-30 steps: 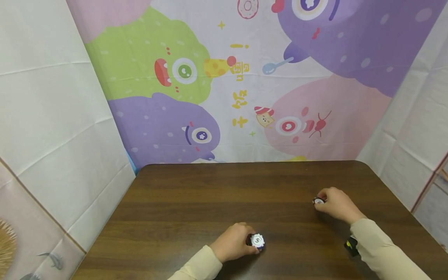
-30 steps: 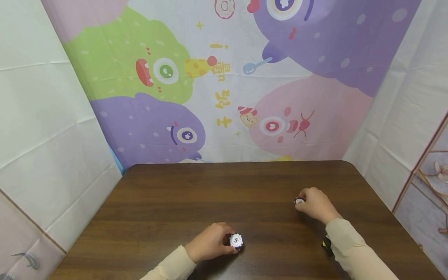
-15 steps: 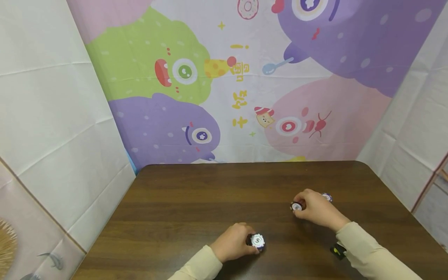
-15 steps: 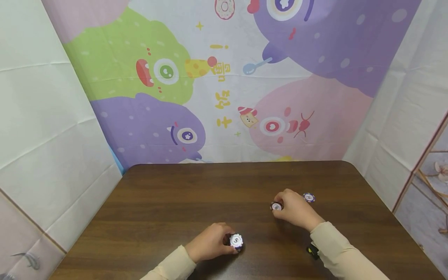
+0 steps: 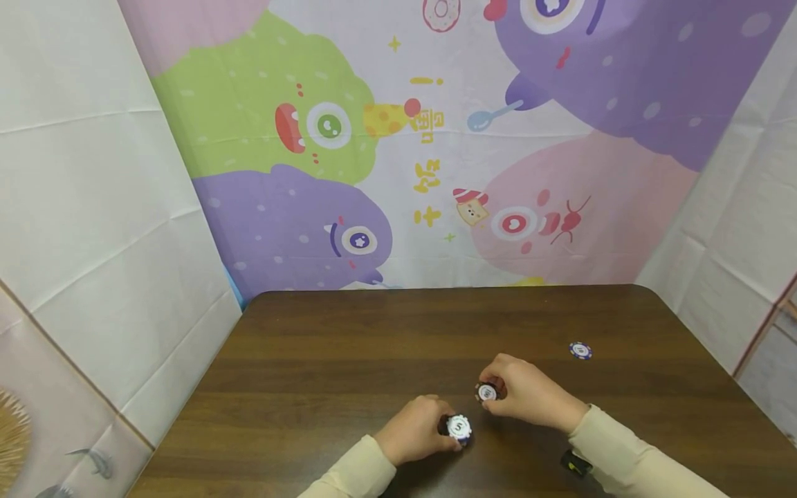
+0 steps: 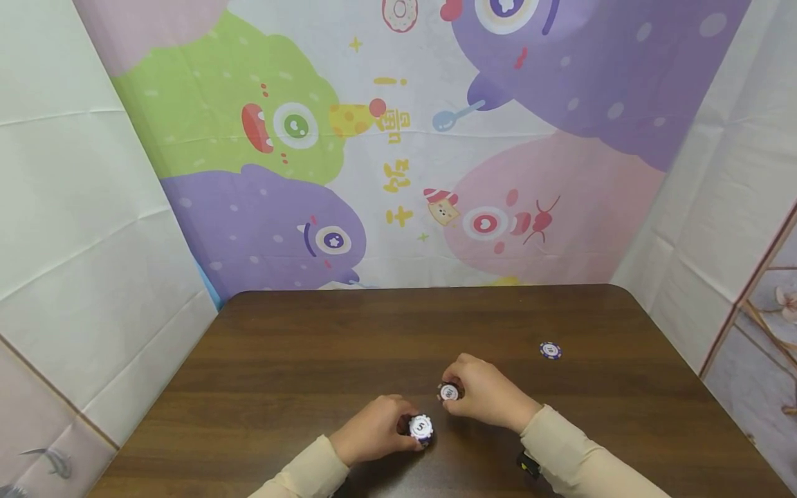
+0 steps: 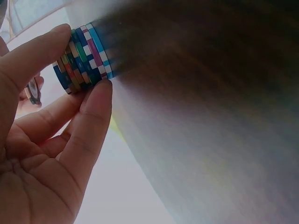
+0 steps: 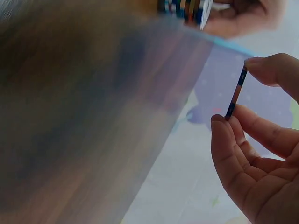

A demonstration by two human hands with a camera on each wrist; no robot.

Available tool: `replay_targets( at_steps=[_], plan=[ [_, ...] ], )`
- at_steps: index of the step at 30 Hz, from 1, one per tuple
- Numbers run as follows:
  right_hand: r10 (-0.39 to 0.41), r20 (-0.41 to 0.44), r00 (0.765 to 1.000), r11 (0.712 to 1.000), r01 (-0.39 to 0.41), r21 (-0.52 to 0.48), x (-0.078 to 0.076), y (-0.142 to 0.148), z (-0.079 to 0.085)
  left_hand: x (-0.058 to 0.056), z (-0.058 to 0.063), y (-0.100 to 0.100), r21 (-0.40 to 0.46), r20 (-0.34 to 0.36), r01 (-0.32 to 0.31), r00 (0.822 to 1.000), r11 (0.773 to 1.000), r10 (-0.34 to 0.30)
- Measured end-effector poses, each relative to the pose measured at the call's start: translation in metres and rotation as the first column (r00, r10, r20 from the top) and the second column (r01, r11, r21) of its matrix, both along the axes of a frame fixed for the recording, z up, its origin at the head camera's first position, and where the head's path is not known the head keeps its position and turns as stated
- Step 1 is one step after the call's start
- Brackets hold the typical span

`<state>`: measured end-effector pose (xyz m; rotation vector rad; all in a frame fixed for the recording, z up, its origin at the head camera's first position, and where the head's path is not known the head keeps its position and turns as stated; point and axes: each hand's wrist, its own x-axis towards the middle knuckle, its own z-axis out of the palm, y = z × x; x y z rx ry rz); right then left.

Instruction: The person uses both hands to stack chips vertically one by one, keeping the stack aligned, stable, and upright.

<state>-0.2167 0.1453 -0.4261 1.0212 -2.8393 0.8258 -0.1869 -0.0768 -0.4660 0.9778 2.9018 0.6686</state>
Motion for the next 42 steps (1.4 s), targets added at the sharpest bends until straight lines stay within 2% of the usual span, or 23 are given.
replay_targets(
  at_steps=[14,29,42],
  plan=[
    [0.107,0.027,0.994,0.994,-0.107,0.006,0.014,-0.025,-0.011,0.001,0.001,0.000,0.018,0.024,-0.008,1.000,1.000,0.008],
    [0.143,0.030,0.989,0.990,-0.143,0.011,0.019,-0.035,-0.022,0.001,0.004,-0.001,0.062,0.032,0.027,0.999,0.998,-0.029],
    [0.163,0.065,0.985,0.987,-0.163,0.003,0.021,-0.037,-0.022,0.002,0.004,-0.002,0.066,0.052,0.020,0.998,0.998,-0.023]
  ],
)
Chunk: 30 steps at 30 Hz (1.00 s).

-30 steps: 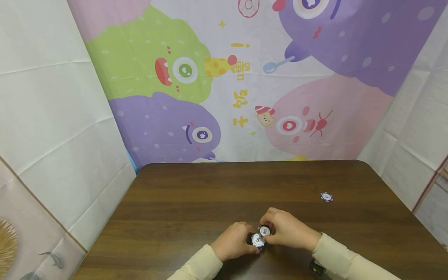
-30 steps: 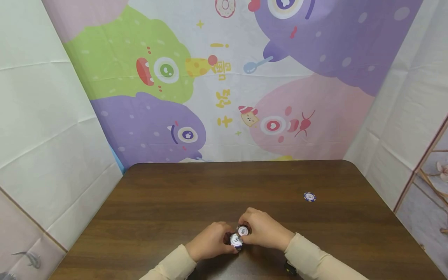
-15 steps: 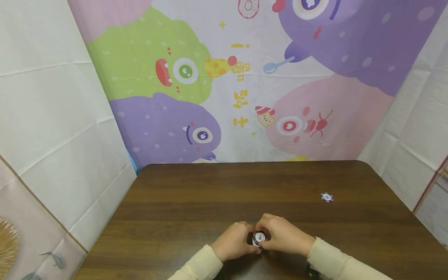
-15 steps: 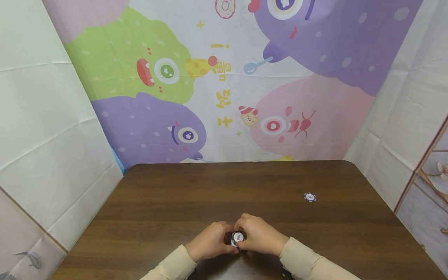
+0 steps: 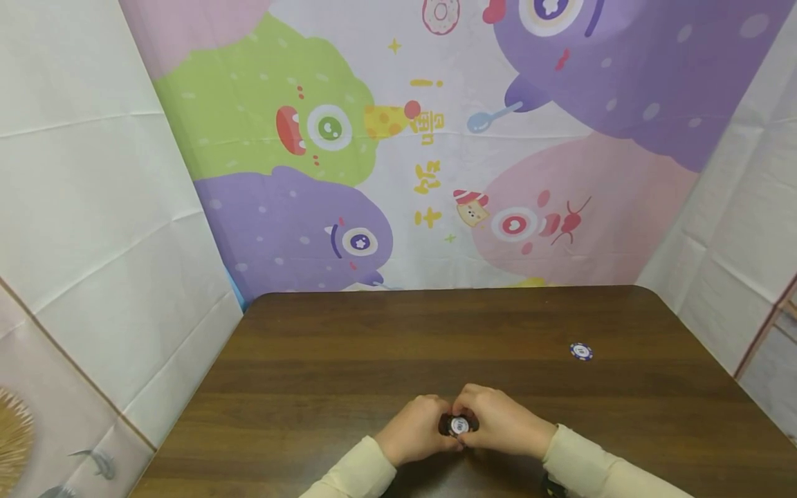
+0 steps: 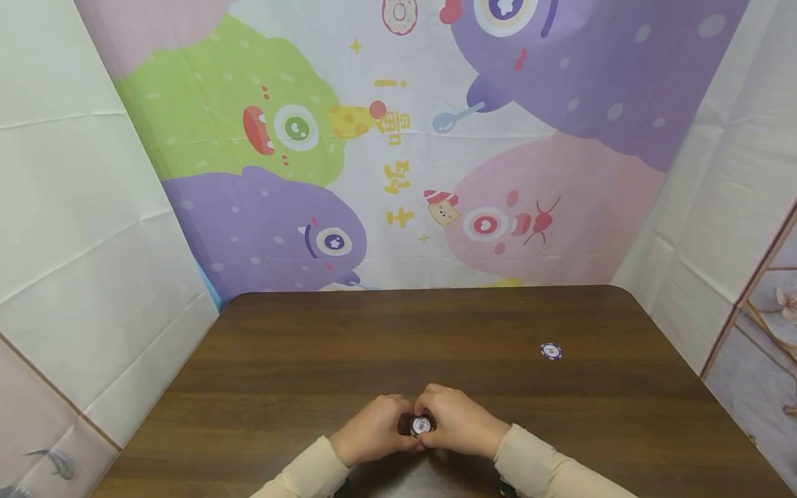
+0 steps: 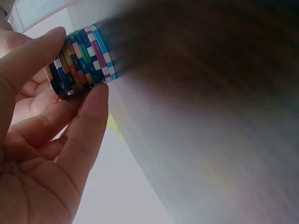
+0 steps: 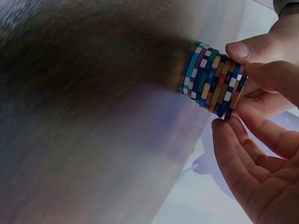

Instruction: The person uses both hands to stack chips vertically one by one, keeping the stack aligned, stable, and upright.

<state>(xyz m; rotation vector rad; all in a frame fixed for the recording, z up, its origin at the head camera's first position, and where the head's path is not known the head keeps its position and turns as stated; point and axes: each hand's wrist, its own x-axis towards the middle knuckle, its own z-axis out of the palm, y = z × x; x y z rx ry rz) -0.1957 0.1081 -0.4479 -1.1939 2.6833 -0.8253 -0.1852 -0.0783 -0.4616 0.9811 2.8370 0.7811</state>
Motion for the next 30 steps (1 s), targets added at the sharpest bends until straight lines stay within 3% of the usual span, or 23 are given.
replay_targets(
  at_steps=[22,30],
  plan=[
    [0.004,0.005,1.000,1.000,-0.004,0.004,-0.0016,0.0004,-0.0039,0.0002,-0.0001,0.0008,-0.006,-0.008,0.012,1.000,1.000,-0.012],
    [-0.033,-0.028,0.999,0.999,0.032,-0.017,-0.0026,0.0067,0.0019,0.0002,-0.0002,0.0016,-0.012,-0.001,0.003,1.000,1.000,-0.003]
  ],
)
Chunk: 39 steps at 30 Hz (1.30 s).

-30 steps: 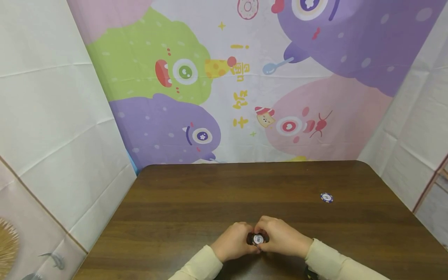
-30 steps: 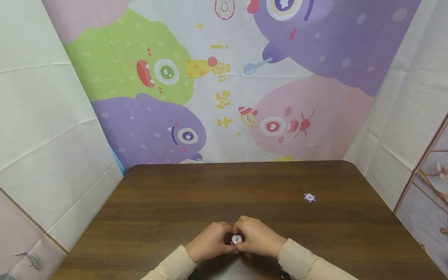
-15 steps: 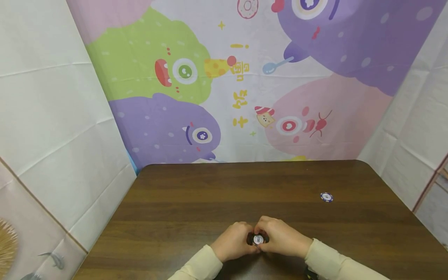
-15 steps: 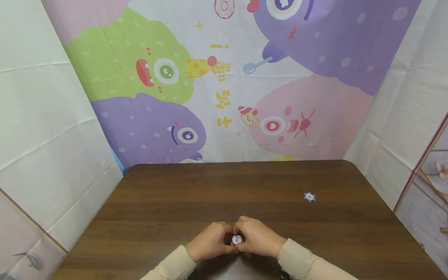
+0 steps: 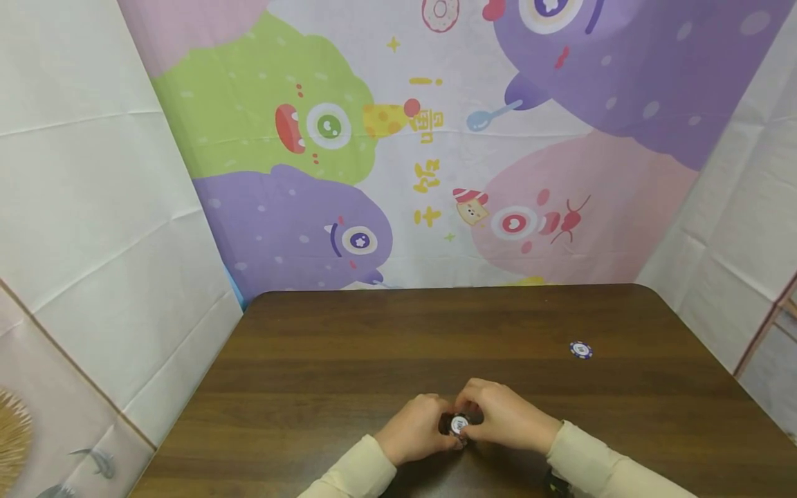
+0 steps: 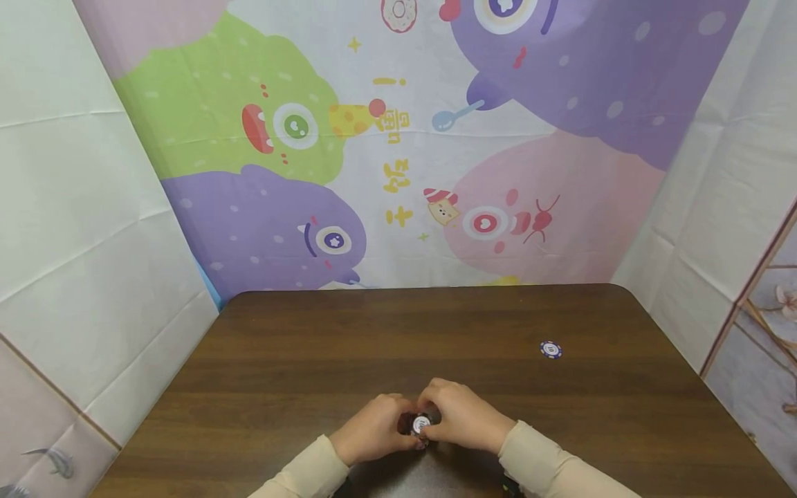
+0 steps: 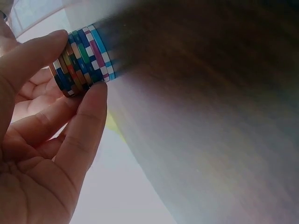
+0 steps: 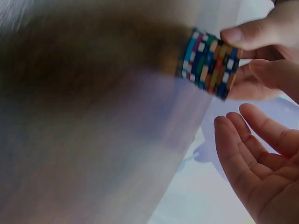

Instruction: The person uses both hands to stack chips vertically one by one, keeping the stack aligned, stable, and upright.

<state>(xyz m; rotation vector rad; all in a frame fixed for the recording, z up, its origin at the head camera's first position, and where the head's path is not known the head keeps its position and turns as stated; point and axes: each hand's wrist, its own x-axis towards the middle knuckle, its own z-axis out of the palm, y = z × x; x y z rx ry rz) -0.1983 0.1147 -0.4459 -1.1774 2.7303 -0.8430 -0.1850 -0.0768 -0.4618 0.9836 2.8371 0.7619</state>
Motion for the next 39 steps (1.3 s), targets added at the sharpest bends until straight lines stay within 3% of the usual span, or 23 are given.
replay_targets(
  at_steps=[9,13,20,28,39],
  plan=[
    [-0.148,-0.116,0.982,0.989,0.147,-0.016,-0.017,0.018,0.008,0.000,0.000,0.001,-0.042,-0.011,-0.039,0.999,0.998,0.039],
    [-0.252,-0.147,0.957,0.968,0.245,-0.062,-0.030,0.032,0.012,0.000,-0.001,0.001,-0.043,-0.028,-0.040,0.999,0.998,0.039],
    [-0.417,-0.199,0.887,0.908,0.415,-0.055,-0.055,0.067,0.015,-0.001,-0.001,0.001,-0.042,-0.054,-0.039,0.998,0.998,0.037],
    [-0.487,-0.234,0.842,0.866,0.499,-0.006,-0.079,0.104,0.012,0.000,-0.001,0.000,-0.039,-0.059,-0.041,0.998,0.998,0.039],
    [-0.557,-0.173,0.812,0.810,0.577,0.101,-0.101,0.139,-0.001,0.000,-0.003,0.000,-0.031,-0.063,-0.040,0.997,0.999,0.038]
  ],
)
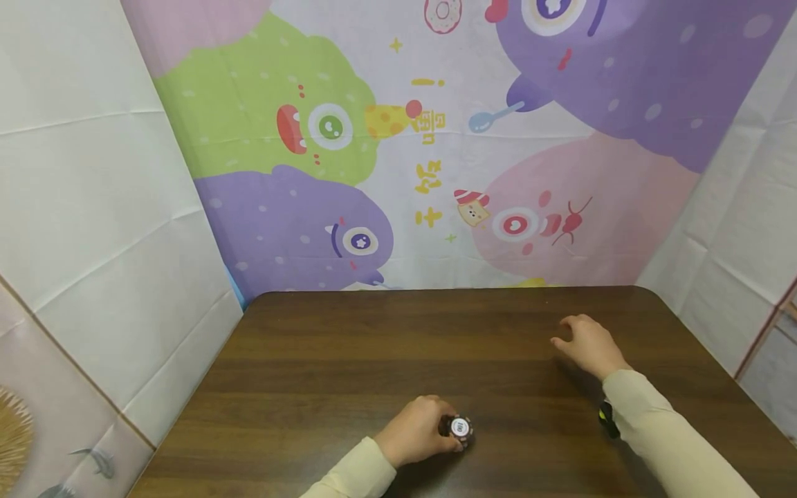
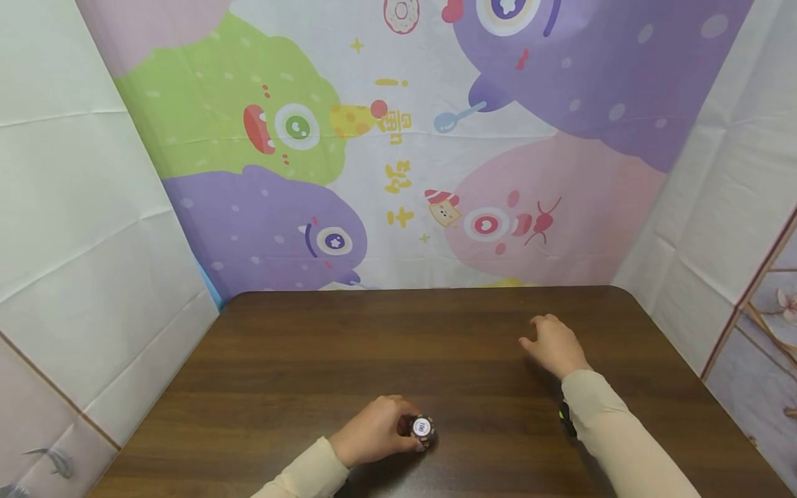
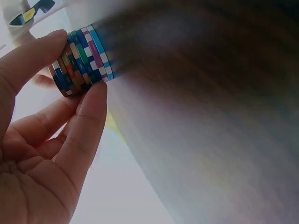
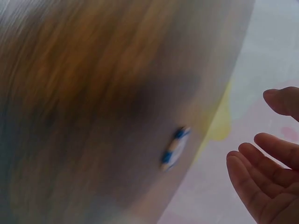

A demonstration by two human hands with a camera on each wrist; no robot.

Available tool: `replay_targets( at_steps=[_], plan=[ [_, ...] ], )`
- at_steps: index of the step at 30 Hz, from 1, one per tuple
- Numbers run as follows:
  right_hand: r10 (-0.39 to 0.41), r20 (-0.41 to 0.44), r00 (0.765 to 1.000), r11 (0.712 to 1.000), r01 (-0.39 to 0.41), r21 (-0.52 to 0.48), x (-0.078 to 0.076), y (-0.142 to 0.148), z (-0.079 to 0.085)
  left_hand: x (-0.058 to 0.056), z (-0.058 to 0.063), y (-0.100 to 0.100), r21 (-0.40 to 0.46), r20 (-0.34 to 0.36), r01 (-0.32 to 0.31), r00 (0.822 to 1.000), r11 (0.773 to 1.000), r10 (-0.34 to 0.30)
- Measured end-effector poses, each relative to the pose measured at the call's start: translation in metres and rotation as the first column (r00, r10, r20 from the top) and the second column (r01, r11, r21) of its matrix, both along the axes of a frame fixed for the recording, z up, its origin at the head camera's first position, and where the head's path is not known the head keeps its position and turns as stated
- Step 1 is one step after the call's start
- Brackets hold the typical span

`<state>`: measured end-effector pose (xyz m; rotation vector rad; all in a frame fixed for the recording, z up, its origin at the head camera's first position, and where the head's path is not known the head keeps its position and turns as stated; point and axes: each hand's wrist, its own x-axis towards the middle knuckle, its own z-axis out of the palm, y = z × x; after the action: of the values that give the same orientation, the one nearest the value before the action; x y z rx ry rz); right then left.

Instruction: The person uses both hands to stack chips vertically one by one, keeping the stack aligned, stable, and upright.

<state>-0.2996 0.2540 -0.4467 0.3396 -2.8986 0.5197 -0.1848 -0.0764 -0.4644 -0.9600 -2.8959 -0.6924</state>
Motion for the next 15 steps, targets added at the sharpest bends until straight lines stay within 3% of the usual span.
replay_targets(
  at_steps=[15],
  plan=[
    [-0.046,0.169,0.985,0.998,0.037,0.057,-0.014,0.027,-0.020,-0.001,0.001,0.000,-0.008,0.020,-0.003,1.000,1.000,0.003]
  ],
)
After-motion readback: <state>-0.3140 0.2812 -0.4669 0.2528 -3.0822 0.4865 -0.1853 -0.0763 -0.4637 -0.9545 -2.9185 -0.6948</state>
